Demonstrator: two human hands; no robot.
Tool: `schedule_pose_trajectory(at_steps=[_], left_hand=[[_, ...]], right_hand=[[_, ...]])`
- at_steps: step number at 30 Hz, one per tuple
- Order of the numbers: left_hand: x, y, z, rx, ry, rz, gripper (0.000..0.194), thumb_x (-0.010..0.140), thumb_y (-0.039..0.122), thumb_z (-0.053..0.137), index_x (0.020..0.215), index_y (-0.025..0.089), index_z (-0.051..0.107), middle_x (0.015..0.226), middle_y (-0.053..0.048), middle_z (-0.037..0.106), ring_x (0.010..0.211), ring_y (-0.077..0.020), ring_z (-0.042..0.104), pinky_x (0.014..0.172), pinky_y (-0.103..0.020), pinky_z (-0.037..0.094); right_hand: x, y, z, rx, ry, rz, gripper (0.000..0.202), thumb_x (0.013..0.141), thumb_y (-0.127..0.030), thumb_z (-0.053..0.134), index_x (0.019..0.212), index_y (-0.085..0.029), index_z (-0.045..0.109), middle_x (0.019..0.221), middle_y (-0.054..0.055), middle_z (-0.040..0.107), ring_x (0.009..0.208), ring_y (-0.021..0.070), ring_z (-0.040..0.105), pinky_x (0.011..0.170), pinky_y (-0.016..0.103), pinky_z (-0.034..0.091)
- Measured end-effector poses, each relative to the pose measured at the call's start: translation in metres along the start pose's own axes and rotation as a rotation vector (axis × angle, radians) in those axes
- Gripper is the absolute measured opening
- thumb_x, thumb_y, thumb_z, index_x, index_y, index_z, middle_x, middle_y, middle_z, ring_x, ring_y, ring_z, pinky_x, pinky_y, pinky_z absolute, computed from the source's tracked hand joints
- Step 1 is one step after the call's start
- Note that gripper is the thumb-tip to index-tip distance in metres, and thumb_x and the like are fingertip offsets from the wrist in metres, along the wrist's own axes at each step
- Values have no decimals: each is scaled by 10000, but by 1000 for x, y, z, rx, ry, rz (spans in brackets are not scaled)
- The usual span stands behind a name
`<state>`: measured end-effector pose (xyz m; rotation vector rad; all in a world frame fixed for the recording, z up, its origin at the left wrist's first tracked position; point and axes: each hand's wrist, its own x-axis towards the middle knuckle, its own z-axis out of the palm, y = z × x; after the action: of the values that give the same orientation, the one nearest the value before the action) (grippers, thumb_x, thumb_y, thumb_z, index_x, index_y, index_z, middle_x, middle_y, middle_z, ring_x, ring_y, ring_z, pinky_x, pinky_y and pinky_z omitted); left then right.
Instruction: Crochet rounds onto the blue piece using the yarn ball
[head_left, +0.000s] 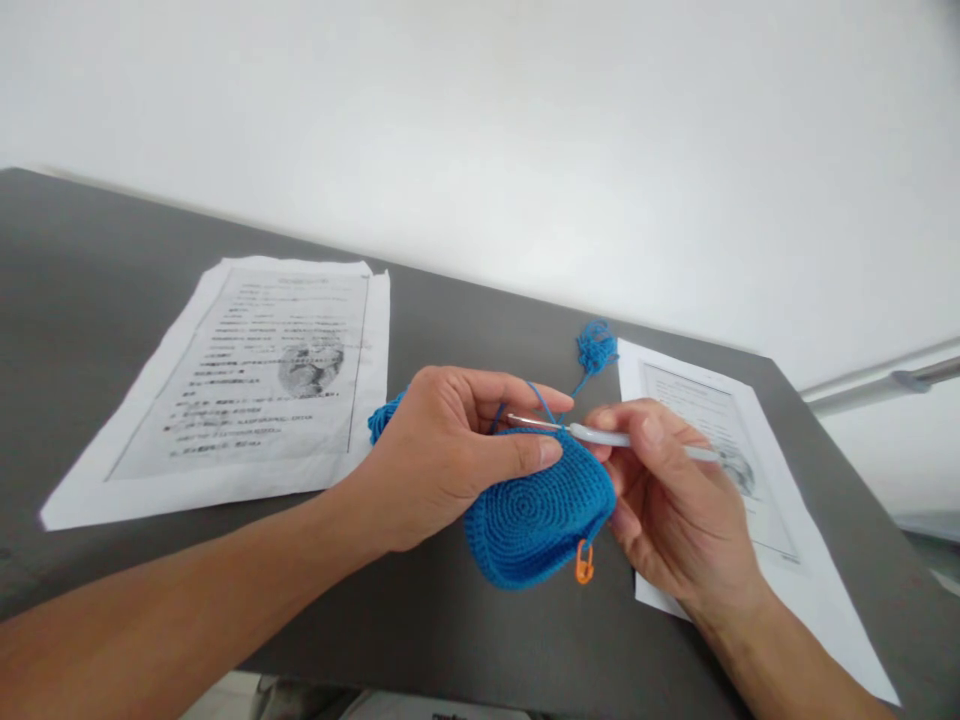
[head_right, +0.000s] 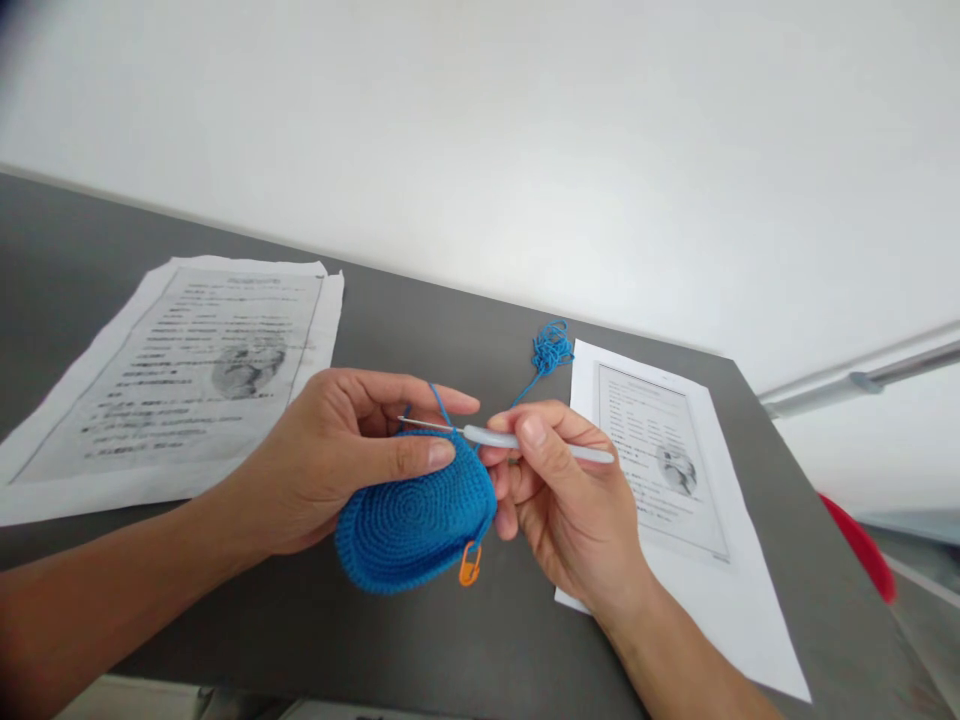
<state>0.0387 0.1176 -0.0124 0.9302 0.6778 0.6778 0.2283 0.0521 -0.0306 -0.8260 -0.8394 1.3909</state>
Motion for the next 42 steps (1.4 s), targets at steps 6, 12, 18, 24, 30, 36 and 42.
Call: schedule_pose_trajectory(at_steps=[6, 12, 18, 24, 30, 36, 42], left_hand=[[1, -1, 0, -107, -22, -70, 315, 668, 66, 974, 951, 168, 883, 816, -11, 853, 687, -109, 751, 662, -181, 584], [3, -2, -2, -160, -66, -89, 288, 734, 137, 991, 998, 153, 877, 833, -11, 859, 718, -94, 763, 715, -164, 606], [2, -2, -3, -172, -71, -108, 306, 750, 152, 994, 1029, 149, 868, 857, -17, 870, 749, -94, 774, 755, -167, 613], [3, -2, -4, -118, -63, -102, 405, 736, 179, 1009, 1107, 145, 851, 879, -28, 873, 757, -106, 773, 747, -184, 608], [2, -2, -4, -24, -38, -85, 527, 723, 232, 1015, 1207, 143, 825, 846, -17, 845, 708, -100, 732, 681, -185, 571], [0, 1, -3, 71, -13, -39, 618, 723, 208, 986, 1308, 149, 797, 800, 6, 793, 675, -94, 683, 624, -181, 524], [0, 1, -3, 110, -12, -9, 633, 715, 165, 960, 1323, 130, 789, 777, 18, 759, 655, -88, 657, 601, -176, 514]], right_hand=[[-1, -2, 1, -61, 23, -29, 121, 917, -353, 882, 963, -242, 867, 758, -2, 833, 461, 67, 677, 431, 103, 566], [0, 0, 4, -65, 32, -89, 106, 924, -329, 873, 965, -232, 879, 725, 6, 833, 447, 63, 671, 439, 89, 561], [-1, 0, 5, -36, 60, -88, 125, 909, -322, 891, 967, -213, 882, 785, 3, 855, 466, 46, 682, 467, 70, 569], [-1, -1, 6, -78, 60, -86, 113, 903, -327, 895, 952, -226, 886, 770, 12, 851, 447, 53, 661, 454, 91, 574], [-3, -2, 6, -123, 108, -87, 180, 865, -401, 931, 955, -252, 887, 729, -2, 829, 453, 51, 653, 463, 96, 572], [-3, -9, 1, -251, 58, -154, 158, 853, -317, 946, 989, -257, 893, 700, -4, 791, 502, 87, 706, 474, 130, 605], [-6, -19, -18, -474, -38, -302, 113, 937, -238, 862, 1047, -244, 889, 848, 41, 781, 621, 131, 760, 519, 196, 654]])
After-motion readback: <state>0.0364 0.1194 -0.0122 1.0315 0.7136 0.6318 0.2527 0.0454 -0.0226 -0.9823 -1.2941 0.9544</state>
